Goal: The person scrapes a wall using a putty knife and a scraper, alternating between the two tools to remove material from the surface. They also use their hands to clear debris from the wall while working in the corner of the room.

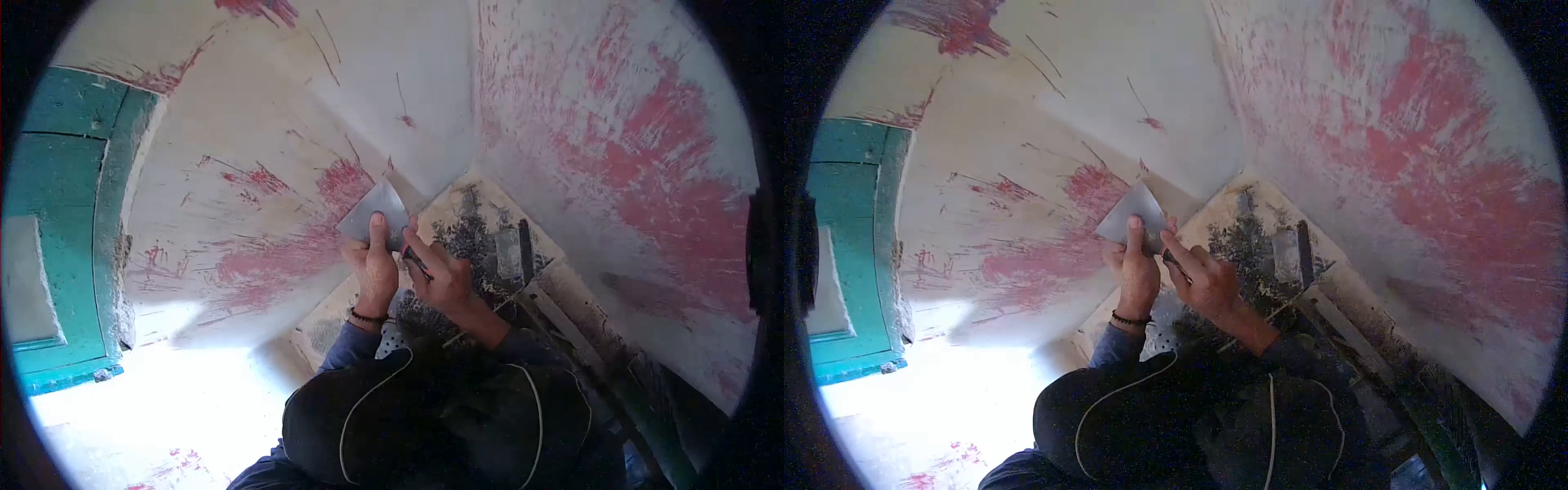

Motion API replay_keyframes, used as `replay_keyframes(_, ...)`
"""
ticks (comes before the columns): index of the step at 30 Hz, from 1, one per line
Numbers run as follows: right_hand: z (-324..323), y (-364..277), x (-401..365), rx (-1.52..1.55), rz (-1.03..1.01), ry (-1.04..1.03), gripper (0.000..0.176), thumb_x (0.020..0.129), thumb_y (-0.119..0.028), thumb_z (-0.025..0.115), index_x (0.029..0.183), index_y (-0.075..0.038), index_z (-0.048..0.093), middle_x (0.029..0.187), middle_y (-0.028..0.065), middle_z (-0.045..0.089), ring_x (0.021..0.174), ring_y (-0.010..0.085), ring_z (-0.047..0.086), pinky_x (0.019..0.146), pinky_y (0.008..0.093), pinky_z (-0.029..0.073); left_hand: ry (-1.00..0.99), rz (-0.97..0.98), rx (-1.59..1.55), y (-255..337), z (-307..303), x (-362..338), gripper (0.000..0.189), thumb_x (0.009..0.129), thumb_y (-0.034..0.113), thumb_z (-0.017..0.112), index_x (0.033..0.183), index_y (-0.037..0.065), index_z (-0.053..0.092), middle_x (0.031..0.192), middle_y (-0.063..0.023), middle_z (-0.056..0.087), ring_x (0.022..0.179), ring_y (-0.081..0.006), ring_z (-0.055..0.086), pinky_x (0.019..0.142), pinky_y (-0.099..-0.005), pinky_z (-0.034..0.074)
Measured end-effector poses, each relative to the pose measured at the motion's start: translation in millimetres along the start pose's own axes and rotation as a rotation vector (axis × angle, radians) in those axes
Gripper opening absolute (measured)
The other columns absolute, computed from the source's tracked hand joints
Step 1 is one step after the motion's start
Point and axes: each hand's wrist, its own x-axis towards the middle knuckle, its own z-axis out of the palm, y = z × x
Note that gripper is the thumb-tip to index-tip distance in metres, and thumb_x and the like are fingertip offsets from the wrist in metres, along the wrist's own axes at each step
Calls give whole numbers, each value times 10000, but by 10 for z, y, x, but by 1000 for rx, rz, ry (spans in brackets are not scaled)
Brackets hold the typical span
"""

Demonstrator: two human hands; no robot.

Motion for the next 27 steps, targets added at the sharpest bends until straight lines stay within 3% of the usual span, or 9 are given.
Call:
replay_keyframes(8, 34, 36, -22, 19, -6, 18, 548, 865, -169, 735, 1398, -123, 616, 735, 107, 618, 540, 273, 623, 478, 389, 503, 50, 14, 91, -146, -84, -17, 287, 1019, 194, 632, 1057, -90, 619, 1014, -133, 683, 851, -211, 688, 738, -374, 613)
replay_keyframes(14, 45, -31, 7, 23, -1, 12, 555, 875, -162, 728, 1412, -105, 597, 731, 107, 626, 555, 253, 640, 474, 379, 506, 67, -55, 65, -118, -106, 33, 294, 1019, 200, 635, 1066, -89, 601, 1013, -130, 671, 856, -227, 689, 733, -375, 617)
replay_keyframes(17, 33, 15, 13, 15, -7, -11, 550, 886, -164, 714, 1419, -104, 590, 735, 103, 626, 550, 249, 634, 470, 381, 501, 64, 0, -62, -119, -21, -45, 307, 1028, 213, 620, 1050, -93, 606, 1012, -141, 672, 860, -241, 696, 731, -375, 619)
replay_keyframes(26, 73, 45, -24, -2, -28, -15, 546, 899, -185, 702, 1429, -126, 584, 717, 80, 591, 534, 246, 615, 457, 380, 488, 57, -52, -85, -6, 59, -78, 336, 1032, 233, 612, 1075, -100, 610, 1030, -145, 679, 858, -232, 696, 771, -377, 627)
replay_keyframes(27, 70, 61, -13, -4, -35, -18, 546, 900, -189, 703, 1430, -128, 584, 718, 79, 591, 533, 246, 614, 454, 380, 485, 61, 7, -43, -8, 76, -47, 339, 1036, 237, 604, 1079, -100, 610, 1028, -147, 682, 863, -235, 700, 774, -376, 627)
